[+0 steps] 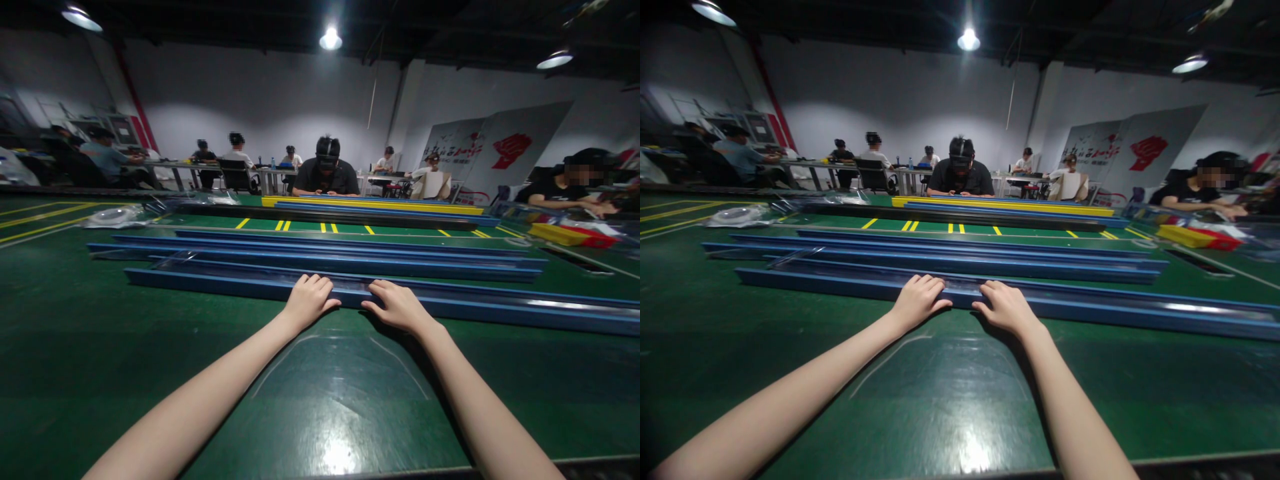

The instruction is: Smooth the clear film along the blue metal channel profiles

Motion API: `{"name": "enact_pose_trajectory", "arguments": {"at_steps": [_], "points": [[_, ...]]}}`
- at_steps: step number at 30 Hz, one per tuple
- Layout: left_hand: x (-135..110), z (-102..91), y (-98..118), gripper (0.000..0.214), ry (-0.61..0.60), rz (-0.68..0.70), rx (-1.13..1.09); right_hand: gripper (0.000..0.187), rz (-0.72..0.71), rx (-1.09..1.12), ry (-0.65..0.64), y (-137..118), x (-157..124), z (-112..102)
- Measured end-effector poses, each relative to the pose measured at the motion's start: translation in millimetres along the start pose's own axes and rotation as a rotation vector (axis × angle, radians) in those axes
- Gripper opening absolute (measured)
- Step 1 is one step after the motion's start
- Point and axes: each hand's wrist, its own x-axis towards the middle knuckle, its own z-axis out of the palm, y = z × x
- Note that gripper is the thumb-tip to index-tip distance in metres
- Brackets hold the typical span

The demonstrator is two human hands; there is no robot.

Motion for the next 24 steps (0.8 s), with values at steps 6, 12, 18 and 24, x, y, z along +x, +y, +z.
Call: {"name": "enact_pose_trajectory", "arguments": {"at_steps": [6, 12, 18, 24], "points": [[0.0, 0.1, 0.4, 0.036, 0.000, -0.009, -0.005, 0.030, 0.006, 0.011, -0.011, -1.4, 0.5, 0.0], [-0.3, 1.1, 0.2, 0.037, -0.008, -0.021, -0.006, 0.028, 0.000, -0.002, -0.003, -1.3, 0.7, 1.2], [-0.8, 1.8, 0.0, 0.037, -0.009, -0.027, 0.000, 0.029, -0.004, -0.002, 0.008, -1.0, 1.0, 2.3], [-0.9, 2.4, 0.0, 0.037, -0.012, -0.037, 0.001, 0.029, 0.006, 0.002, -0.003, -2.2, 0.7, 1.1]]}}
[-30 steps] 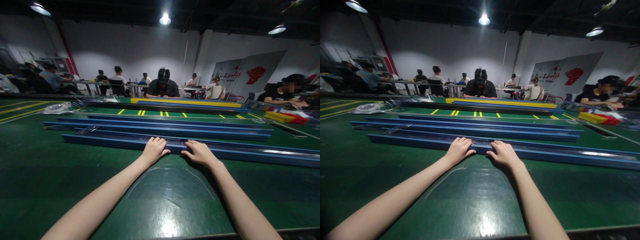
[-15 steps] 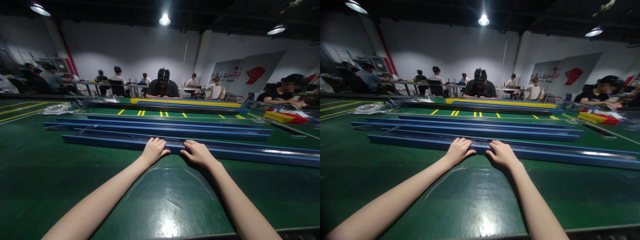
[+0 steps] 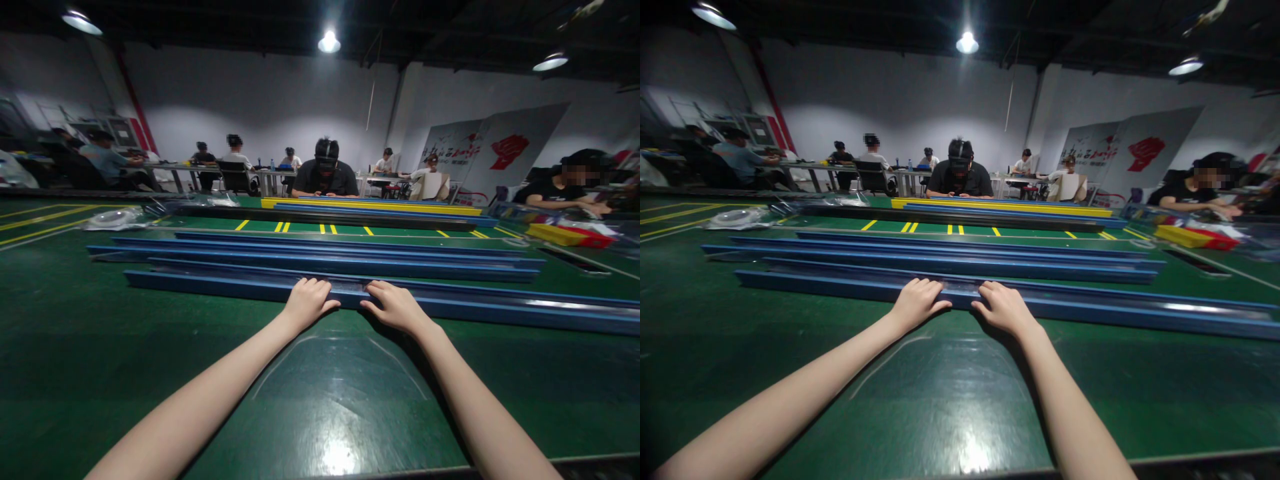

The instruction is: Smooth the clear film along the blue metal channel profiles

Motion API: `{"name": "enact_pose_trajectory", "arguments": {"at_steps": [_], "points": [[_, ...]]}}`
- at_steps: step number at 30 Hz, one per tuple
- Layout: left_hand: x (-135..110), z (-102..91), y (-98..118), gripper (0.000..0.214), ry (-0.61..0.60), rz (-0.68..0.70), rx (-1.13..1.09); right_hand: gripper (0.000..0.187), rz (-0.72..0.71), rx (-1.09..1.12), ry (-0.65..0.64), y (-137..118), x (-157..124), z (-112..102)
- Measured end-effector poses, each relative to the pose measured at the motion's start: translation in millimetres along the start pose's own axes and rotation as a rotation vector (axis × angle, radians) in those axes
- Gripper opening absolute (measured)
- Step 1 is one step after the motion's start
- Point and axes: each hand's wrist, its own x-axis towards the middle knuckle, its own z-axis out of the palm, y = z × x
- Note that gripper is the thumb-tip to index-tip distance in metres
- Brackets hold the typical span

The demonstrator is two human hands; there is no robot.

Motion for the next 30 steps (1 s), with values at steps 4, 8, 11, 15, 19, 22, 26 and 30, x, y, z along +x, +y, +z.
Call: {"name": "enact_pose_trajectory", "arguments": {"at_steps": [4, 8, 11, 15, 19, 22, 26, 30], "points": [[-0.1, 0.8, -0.4, 0.038, 0.005, 0.000, -0.008, 0.029, -0.003, 0.015, 0.002, 0.4, 0.0, 0.2], [0.1, 0.4, -0.6, 0.038, 0.009, 0.001, -0.014, 0.028, -0.006, 0.020, 0.009, 1.6, 0.1, 0.9], [0.4, -0.4, -0.3, 0.038, 0.007, 0.002, -0.007, 0.029, -0.006, 0.013, 0.009, 1.9, 0.1, 1.3], [0.4, -0.1, -0.1, 0.037, -0.002, -0.003, -0.004, 0.030, -0.011, 0.003, 0.013, 2.0, 0.2, 1.8], [-0.1, 0.8, -0.4, 0.038, 0.001, -0.009, -0.018, 0.029, -0.009, 0.010, 0.013, 2.5, 0.4, 2.5], [-0.1, 0.7, -0.6, 0.039, 0.001, -0.009, -0.025, 0.029, -0.007, 0.020, 0.011, 2.8, 0.3, 2.6], [0.2, 0.4, -0.5, 0.039, 0.004, -0.005, -0.022, 0.029, -0.008, 0.023, 0.007, 2.5, 0.1, 2.3], [0.3, 0.7, -0.4, 0.038, 0.003, -0.005, -0.005, 0.031, -0.010, 0.017, 0.012, 2.2, 0.0, 2.4]]}}
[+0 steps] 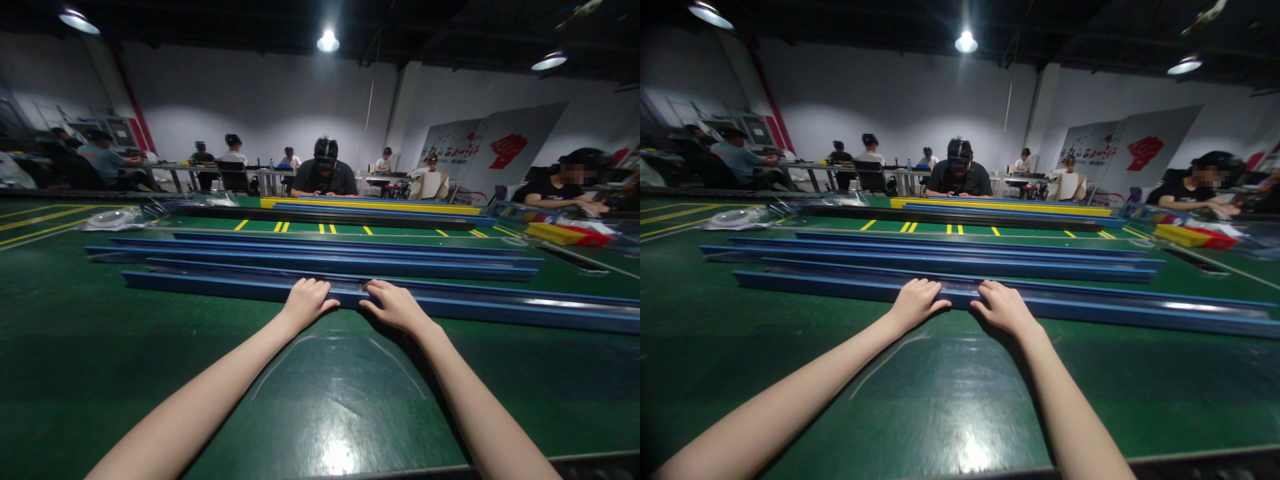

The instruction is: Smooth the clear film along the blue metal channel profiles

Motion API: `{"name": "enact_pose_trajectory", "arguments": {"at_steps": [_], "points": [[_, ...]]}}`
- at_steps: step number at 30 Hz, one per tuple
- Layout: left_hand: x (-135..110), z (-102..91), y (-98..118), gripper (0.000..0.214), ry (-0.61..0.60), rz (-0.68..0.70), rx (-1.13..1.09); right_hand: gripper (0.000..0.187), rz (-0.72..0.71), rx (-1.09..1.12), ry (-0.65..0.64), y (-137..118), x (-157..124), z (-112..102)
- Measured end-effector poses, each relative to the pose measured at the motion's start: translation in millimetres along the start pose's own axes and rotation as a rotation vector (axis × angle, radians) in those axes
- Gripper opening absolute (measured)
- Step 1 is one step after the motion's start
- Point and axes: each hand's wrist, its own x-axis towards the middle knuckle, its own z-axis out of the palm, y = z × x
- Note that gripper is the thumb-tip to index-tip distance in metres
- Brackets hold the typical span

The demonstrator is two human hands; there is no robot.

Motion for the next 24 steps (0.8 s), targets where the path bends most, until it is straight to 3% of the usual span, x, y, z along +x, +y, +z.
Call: {"name": "enact_pose_trajectory", "arguments": {"at_steps": [24], "points": [[0.9, -1.8, 2.2, 0.042, -0.003, -0.054, 0.040, 0.024, 0.002, 0.114, 0.029, 6.2, 3.1, 4.7]]}}
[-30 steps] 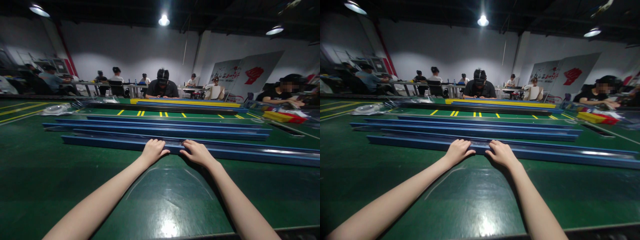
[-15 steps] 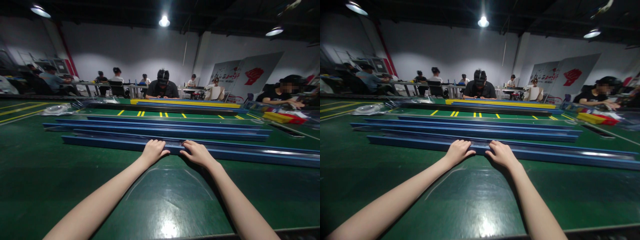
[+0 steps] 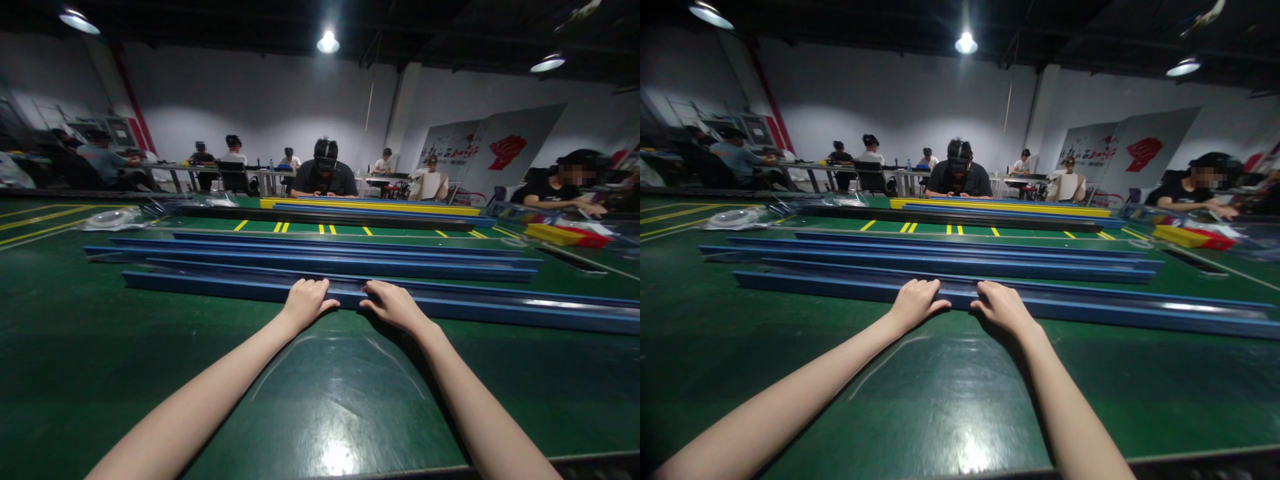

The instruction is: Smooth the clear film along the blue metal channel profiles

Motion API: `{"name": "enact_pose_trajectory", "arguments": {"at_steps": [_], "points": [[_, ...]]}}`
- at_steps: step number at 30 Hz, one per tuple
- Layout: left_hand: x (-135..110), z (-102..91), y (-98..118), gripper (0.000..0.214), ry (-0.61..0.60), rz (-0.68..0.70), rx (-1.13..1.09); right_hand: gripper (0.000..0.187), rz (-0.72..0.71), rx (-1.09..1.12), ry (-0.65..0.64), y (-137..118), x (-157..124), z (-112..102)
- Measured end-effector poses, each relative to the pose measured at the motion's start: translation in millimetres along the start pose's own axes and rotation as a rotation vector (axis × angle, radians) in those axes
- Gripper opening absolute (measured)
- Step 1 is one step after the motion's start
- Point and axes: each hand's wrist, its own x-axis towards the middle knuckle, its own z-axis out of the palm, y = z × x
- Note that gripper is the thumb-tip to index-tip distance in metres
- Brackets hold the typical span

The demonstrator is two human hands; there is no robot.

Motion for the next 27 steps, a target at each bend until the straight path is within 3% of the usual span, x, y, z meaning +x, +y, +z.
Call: {"name": "enact_pose_trajectory", "arguments": {"at_steps": [10, 18, 27], "points": [[0, 0.3, 0, 0.041, 0.007, 0.005, -0.017, 0.023, 0.036, -0.060, -0.039, -5, 0, -2], [-1, 1.3, -1, 0.039, 0.017, 0.025, -0.044, 0.029, -0.105, -0.066, -0.004, -15, 2, 1], [-1, 0.7, 0, 0.038, -0.019, 0.015, -0.042, 0.034, -0.092, -0.062, 0.001, -17, 4, 1]]}}
